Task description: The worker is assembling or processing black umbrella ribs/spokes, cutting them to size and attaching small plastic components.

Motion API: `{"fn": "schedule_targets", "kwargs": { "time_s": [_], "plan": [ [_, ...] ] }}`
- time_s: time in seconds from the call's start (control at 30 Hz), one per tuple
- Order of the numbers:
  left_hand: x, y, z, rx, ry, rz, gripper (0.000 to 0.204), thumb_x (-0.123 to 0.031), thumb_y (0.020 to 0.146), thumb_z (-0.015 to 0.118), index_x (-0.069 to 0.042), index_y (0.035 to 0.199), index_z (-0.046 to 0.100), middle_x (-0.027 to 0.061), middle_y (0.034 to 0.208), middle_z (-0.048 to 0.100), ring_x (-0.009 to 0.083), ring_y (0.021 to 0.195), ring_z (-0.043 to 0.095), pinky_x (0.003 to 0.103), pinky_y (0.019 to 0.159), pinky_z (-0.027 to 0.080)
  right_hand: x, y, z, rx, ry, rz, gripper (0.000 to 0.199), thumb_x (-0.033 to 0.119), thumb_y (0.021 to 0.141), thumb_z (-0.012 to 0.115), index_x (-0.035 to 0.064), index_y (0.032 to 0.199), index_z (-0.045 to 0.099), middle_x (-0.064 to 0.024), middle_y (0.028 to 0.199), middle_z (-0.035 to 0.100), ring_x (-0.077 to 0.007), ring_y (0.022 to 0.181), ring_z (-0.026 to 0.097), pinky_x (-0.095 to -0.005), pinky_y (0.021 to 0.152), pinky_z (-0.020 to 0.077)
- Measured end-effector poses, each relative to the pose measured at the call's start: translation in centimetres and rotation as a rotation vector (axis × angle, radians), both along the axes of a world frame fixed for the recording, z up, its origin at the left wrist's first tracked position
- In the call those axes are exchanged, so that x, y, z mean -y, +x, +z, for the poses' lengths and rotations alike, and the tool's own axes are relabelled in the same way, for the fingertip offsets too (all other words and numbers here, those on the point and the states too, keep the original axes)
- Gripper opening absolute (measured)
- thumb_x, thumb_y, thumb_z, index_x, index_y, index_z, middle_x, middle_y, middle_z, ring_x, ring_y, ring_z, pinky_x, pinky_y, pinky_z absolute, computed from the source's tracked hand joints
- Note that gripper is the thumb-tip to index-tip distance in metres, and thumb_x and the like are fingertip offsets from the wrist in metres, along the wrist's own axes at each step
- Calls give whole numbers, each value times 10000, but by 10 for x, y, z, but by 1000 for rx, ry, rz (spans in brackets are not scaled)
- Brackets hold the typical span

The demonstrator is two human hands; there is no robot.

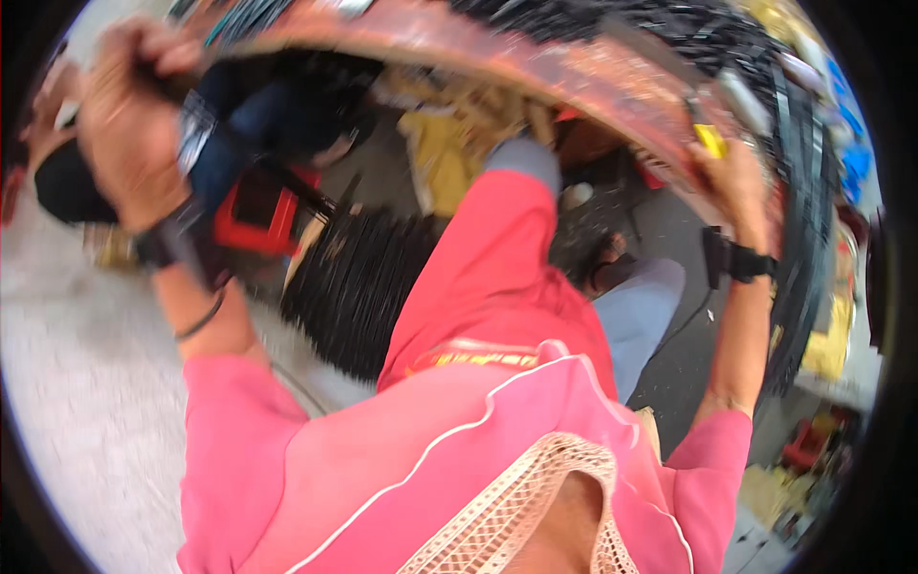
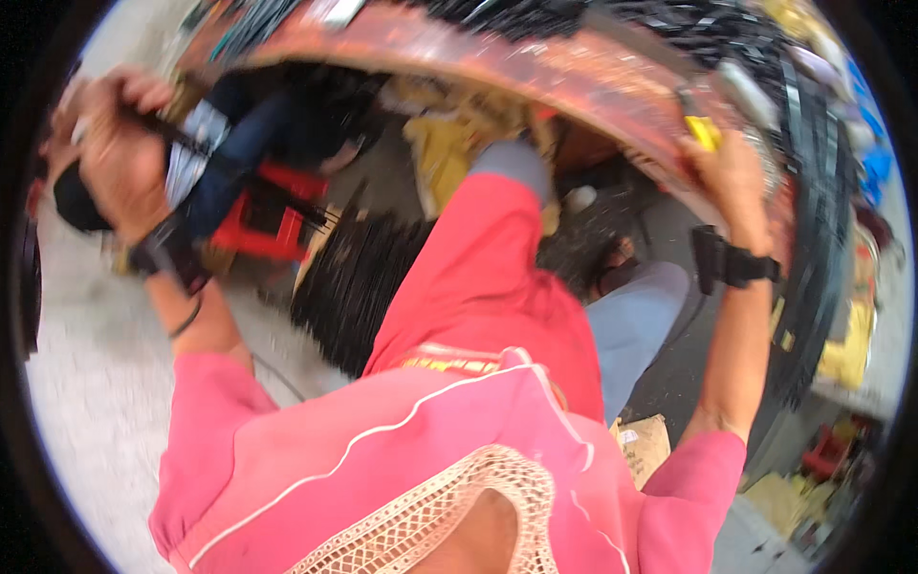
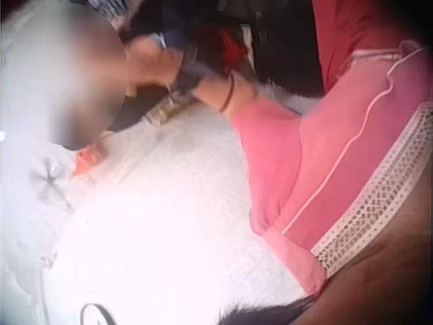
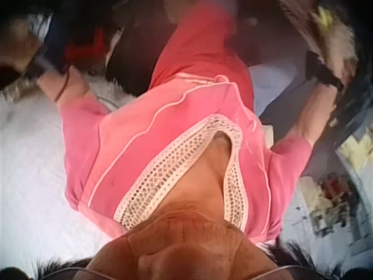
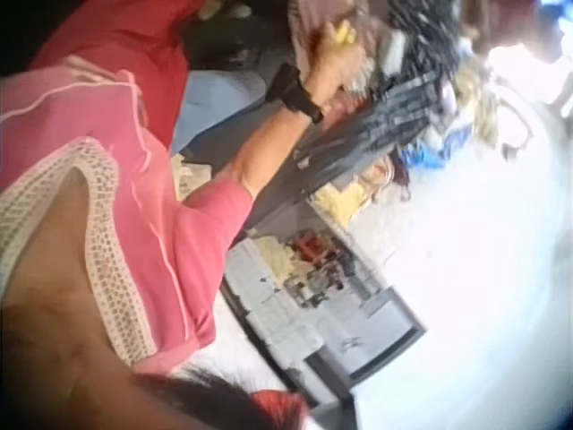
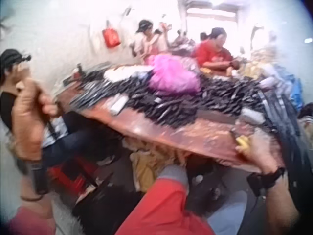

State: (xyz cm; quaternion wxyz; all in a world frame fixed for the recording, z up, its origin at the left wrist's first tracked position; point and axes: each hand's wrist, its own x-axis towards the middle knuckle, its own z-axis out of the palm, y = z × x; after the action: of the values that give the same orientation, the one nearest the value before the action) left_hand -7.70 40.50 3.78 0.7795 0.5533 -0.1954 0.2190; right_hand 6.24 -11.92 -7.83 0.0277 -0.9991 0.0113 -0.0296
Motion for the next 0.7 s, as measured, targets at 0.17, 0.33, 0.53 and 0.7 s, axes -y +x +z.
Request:
{"fn": "schedule_targets", "kwargs": {
  "time_s": [0.17,0.33,0.53,0.7],
  "plan": [
    [-5,6,-149,-395,561,311,257,-257,1002,544,-22,927,619,15,719,577,98,629,544,241,618,437,-2,-12,-25,503,-24,313,300,304,913,637,104,1134,674,-157,1023,665,-334,961,611,-437,840,479],
    [-23,-28,-296,-856,530,199,288,-274,955,612,-39,787,612,-5,634,563,62,502,503,226,484,404,-62,-74,-33,602,309,442,185,61,897,654,57,1079,685,-100,934,665,-218,823,639,-338,734,514],
    [-2,-59,-419,-1115,406,180,287,-317,933,640,-44,844,625,-8,649,537,69,525,477,238,484,388,-73,-109,-78,271,504,379,174,-25,859,650,24,1024,671,-83,830,624,-167,688,612,-294,656,504],
    [12,-68,-479,-1206,453,165,310,-314,927,643,-4,923,649,23,672,568,105,593,526,272,536,421,-68,-128,-117,123,527,205,240,-21,829,638,25,1063,667,-97,840,629,-172,723,627,-294,671,513]
  ]
}}
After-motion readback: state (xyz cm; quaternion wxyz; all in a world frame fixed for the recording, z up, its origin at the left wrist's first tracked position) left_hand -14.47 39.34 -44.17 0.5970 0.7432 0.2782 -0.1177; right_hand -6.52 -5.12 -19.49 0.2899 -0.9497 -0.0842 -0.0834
